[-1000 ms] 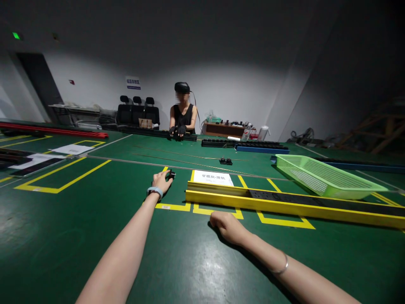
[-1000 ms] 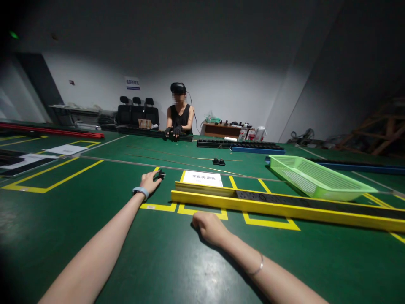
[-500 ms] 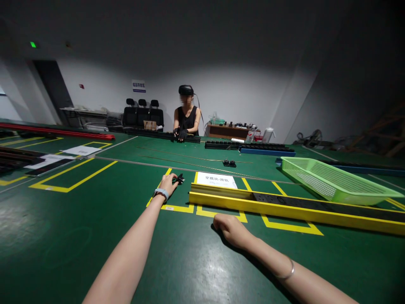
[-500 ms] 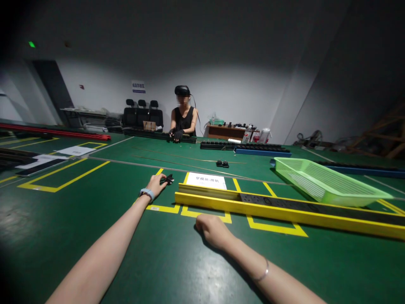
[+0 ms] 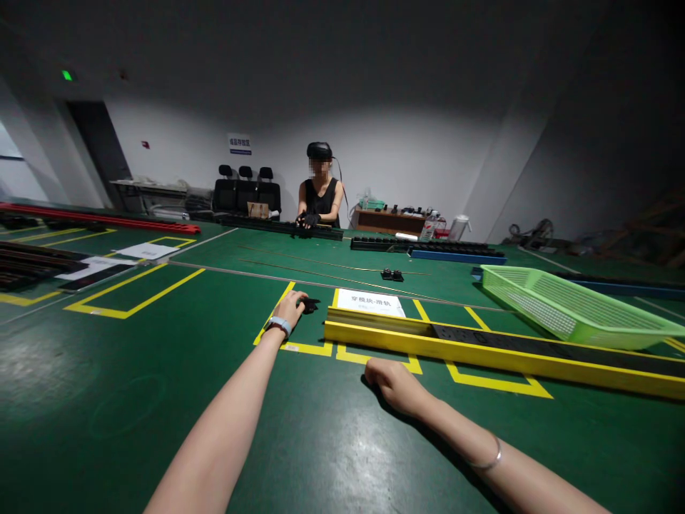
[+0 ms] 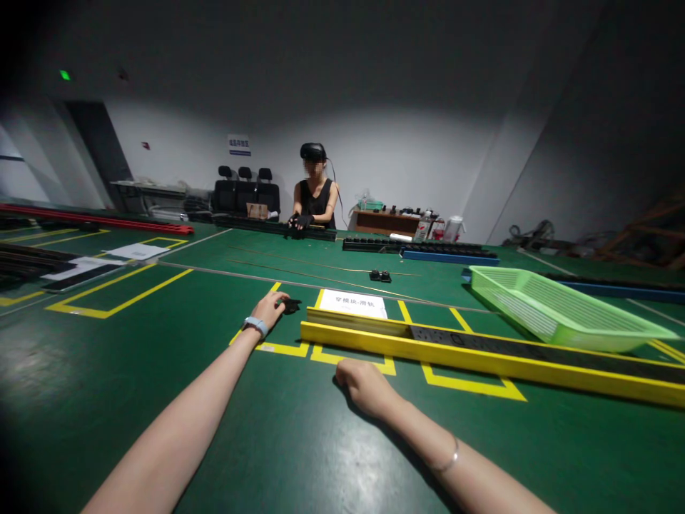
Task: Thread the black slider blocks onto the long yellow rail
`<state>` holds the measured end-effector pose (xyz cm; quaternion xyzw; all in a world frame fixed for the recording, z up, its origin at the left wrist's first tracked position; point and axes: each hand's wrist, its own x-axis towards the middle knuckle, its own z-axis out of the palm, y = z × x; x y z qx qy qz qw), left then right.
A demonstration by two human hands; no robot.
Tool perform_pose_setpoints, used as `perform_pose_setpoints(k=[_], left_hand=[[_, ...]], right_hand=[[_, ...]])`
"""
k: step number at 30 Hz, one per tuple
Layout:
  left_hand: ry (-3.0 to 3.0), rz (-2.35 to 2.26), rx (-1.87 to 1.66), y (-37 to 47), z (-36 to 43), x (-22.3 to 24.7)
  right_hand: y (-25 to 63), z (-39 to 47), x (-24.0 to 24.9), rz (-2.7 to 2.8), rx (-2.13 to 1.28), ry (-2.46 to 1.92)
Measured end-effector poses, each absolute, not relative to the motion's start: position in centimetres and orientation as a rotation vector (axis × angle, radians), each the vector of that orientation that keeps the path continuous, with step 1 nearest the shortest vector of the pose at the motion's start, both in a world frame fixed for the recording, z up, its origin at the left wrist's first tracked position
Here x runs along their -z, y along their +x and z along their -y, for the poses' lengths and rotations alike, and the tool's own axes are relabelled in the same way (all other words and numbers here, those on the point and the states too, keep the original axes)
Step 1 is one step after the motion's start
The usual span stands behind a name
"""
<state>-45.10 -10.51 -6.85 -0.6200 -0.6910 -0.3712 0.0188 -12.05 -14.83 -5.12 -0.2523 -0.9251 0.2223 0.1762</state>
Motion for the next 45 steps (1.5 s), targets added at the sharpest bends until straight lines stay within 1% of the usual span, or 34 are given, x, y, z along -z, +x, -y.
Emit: perform_pose_setpoints(k=[9,17,34,41,45], left_hand=[[-2.011,2.082,1.22,-44.8,10.4,6.8],[-1.946,2.108,1.264,-44.5,10.4,6.6],[-1.835,2.231,1.115,-42.6,11.1,6.4],[-1.969,2.111,1.318,-42.2,10.5,7.0],[-1.98,2.038,1.233,-41.5,10.4,6.9]], right_hand=[[-12.0,14.7,5.5,2.618,-0.636,-0.722],[-11.9,14.5,5.5,2.623,-0.638,-0.707],[-12.0,14.8,5.1,2.628,-0.635,-0.724],[-12.1,14.8,5.0,2.62,-0.635,-0.717],[-12.1,14.9,5.1,2.622,-0.638,-0.723]])
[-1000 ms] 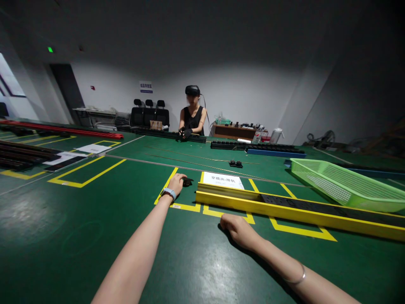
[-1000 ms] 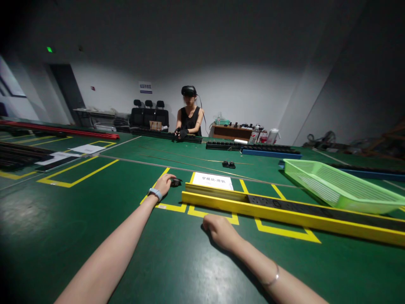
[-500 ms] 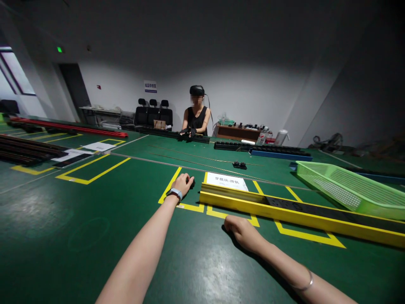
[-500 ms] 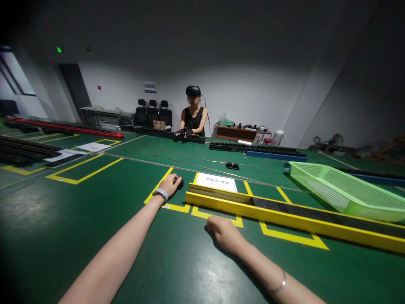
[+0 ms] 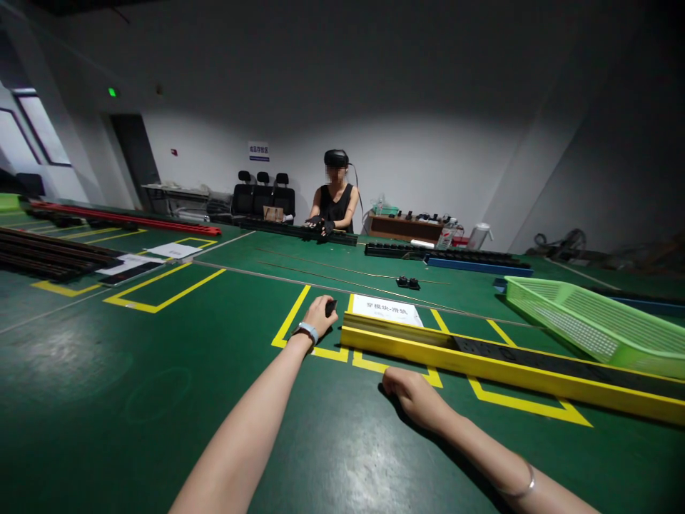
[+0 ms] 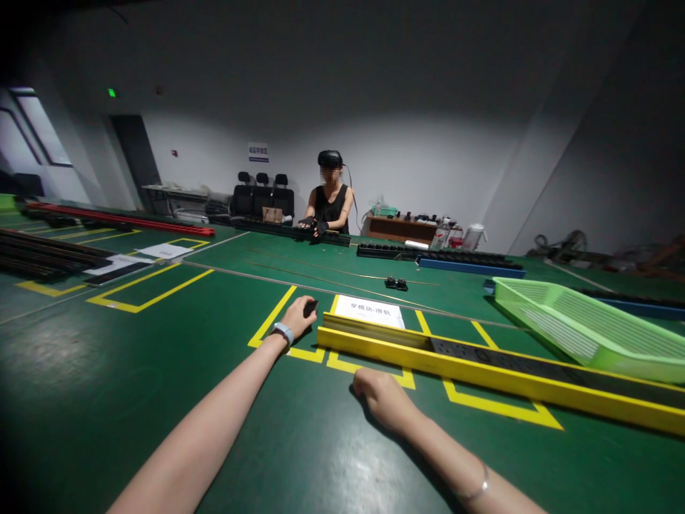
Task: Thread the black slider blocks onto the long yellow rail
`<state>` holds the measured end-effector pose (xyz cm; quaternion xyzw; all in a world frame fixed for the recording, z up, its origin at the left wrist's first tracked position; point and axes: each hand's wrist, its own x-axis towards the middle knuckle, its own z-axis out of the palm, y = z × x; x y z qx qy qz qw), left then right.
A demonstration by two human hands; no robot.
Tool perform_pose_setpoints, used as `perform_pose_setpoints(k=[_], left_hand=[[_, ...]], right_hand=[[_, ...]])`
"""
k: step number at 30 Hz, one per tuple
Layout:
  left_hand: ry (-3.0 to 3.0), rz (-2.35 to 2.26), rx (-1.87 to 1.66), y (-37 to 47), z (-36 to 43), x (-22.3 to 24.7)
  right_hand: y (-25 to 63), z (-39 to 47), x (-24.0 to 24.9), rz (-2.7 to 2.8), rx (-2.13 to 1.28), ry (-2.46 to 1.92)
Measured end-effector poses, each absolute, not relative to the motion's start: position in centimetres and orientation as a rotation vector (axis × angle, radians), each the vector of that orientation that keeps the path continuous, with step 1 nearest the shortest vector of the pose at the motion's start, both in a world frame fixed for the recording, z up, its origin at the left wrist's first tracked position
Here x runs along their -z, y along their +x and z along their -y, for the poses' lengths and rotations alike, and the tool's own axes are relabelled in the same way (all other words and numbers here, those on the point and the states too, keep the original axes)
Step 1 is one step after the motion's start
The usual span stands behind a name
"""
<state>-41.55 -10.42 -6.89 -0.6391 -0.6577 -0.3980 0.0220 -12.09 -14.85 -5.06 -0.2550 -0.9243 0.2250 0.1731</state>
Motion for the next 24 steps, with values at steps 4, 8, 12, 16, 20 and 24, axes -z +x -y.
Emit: perform_pose_setpoints(k=[4,8,12,16,20,24], left_hand=[[-1.937,2.031,0.926,-42.2,10.8,6.4],[-1.833,2.073,0.615,-43.9,11.6,5.9],[-1.761,2.054,0.46,-44.0,12.0,5.7],[-1.734,2.02,0.448,-42.2,11.6,5.7],[-1.715,2.015,0.484,-40.9,11.2,6.0],[-1.699,2.009,0.541,-41.0,11.2,6.1]], right_hand=[[-12.0,14.8,5.1,2.632,-0.619,-0.724],[-12.0,14.7,5.2,2.631,-0.615,-0.709],[-12.0,14.6,5.5,2.628,-0.615,-0.716],[-12.0,14.6,5.4,2.62,-0.632,-0.718],[-12.0,14.7,5.3,2.621,-0.65,-0.709],[-12.0,14.6,5.4,2.619,-0.636,-0.715]])
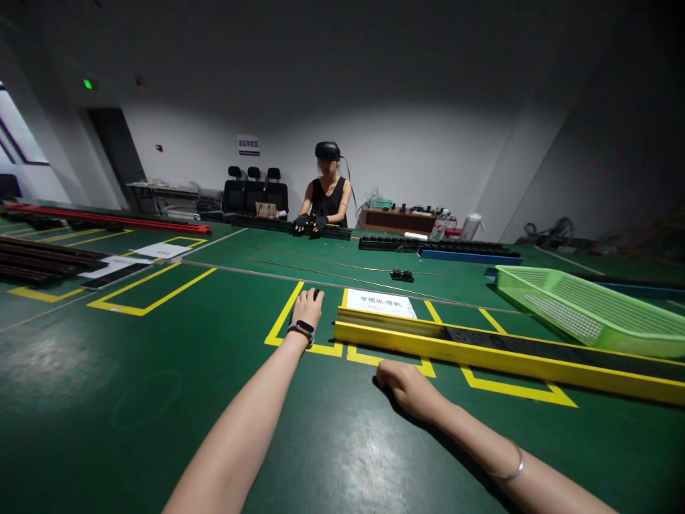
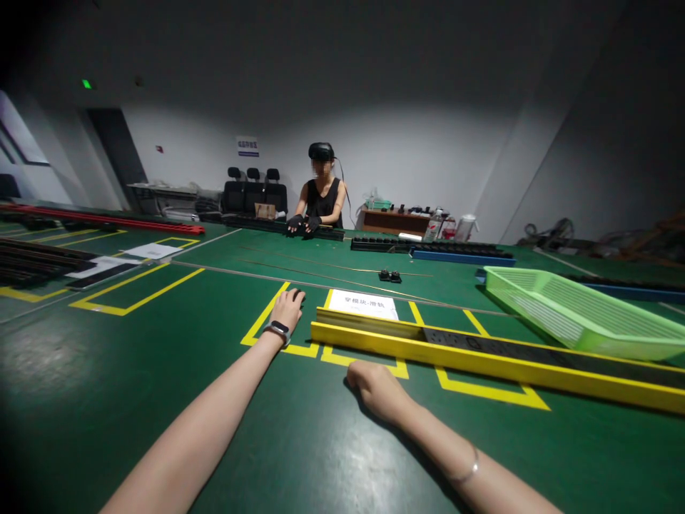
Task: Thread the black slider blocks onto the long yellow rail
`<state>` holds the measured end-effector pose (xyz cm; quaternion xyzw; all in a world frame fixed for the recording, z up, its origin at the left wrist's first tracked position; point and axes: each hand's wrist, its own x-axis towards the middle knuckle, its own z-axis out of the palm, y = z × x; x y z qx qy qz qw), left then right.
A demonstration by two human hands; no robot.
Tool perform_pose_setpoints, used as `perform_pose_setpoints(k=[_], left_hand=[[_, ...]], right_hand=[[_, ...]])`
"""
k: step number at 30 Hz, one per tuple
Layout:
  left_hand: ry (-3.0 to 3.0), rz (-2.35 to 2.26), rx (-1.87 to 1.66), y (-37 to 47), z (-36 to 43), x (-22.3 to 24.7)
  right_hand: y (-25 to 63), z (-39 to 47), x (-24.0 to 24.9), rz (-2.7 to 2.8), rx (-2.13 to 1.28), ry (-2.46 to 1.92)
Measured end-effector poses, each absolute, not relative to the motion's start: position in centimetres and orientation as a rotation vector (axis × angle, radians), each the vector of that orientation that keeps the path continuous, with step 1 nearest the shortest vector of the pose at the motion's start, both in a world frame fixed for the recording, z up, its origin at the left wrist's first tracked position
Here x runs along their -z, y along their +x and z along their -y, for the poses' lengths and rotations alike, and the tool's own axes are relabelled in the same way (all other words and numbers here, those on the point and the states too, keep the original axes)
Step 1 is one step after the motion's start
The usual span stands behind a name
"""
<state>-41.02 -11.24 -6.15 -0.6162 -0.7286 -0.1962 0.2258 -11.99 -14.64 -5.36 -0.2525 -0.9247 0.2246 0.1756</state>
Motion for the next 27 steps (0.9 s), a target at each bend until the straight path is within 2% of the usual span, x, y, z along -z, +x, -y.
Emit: perform_pose_setpoints(k=[21,27], left_hand=[[-1.63,1.761,0.816,-40.5,12.1,5.0],[-1.674,1.75,0.929,-39.8,12.8,3.0]], right_hand=[[-11.9,14.6,5.5,2.605,-0.619,-0.714],[-12.0,14.7,5.5,2.61,-0.624,-0.712]])
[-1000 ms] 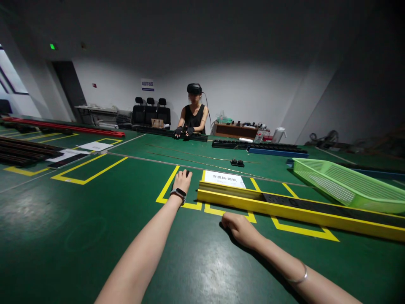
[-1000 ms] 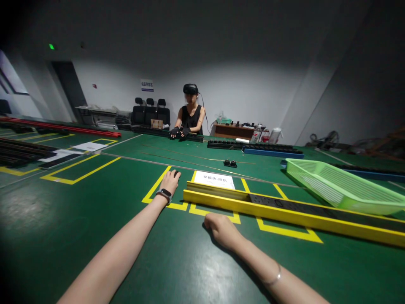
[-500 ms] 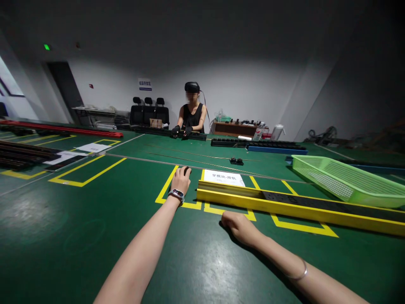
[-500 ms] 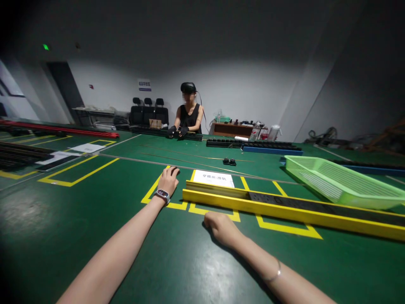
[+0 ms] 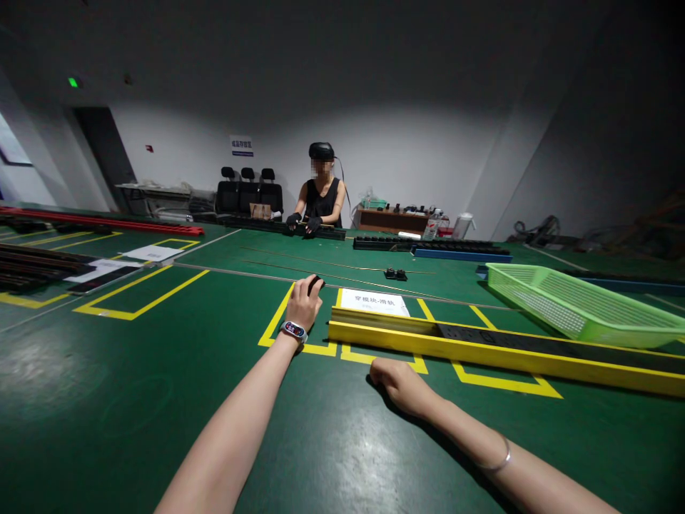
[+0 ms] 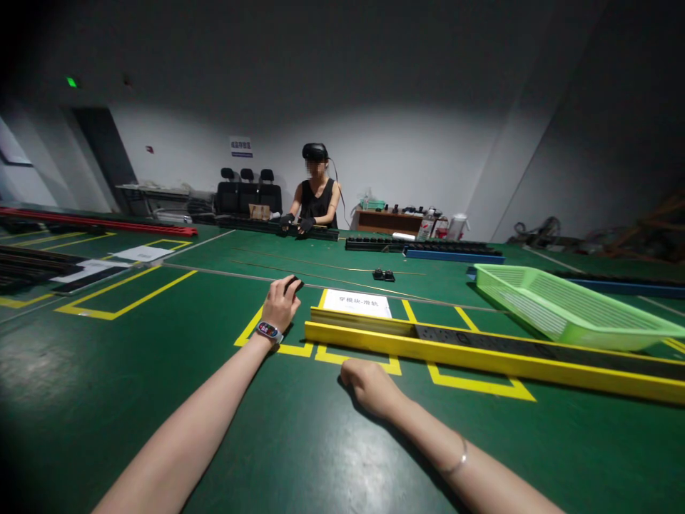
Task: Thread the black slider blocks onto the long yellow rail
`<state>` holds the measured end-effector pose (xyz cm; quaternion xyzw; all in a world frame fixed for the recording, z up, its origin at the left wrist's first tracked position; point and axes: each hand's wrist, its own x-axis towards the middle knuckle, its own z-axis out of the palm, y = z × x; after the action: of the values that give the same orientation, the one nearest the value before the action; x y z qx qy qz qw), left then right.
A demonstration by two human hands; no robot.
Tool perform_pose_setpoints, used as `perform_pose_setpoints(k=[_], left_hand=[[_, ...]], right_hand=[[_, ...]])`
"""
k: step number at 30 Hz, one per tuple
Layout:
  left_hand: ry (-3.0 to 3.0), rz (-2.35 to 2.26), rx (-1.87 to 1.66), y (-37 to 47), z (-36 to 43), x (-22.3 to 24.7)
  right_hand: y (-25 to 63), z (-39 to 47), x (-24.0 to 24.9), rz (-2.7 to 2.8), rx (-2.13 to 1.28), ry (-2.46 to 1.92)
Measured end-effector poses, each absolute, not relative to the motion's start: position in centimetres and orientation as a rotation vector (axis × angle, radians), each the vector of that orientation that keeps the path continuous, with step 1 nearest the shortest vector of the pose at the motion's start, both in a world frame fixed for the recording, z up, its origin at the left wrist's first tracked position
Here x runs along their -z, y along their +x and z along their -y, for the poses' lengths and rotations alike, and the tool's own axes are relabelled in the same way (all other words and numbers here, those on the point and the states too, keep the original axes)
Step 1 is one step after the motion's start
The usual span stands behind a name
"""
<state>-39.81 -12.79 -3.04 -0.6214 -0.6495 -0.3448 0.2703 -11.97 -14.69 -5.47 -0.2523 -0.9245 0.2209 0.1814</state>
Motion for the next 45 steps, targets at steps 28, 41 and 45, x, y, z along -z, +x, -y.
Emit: perform_pose_setpoints(k=[28,41,45], left_hand=[[-1.949,1.516,2.067,-38.5,19.8,-13.3],[-2.049,2.583,2.425,-42.9,13.8,-4.2],[-2.265,2.701,2.154,-43.2,14.4,-4.0]], right_hand=[[-12.0,14.8,5.3,2.607,-0.638,-0.734],[-11.9,14.7,5.3,2.621,-0.628,-0.712],[-12.0,14.7,5.3,2.627,-0.621,-0.717]])
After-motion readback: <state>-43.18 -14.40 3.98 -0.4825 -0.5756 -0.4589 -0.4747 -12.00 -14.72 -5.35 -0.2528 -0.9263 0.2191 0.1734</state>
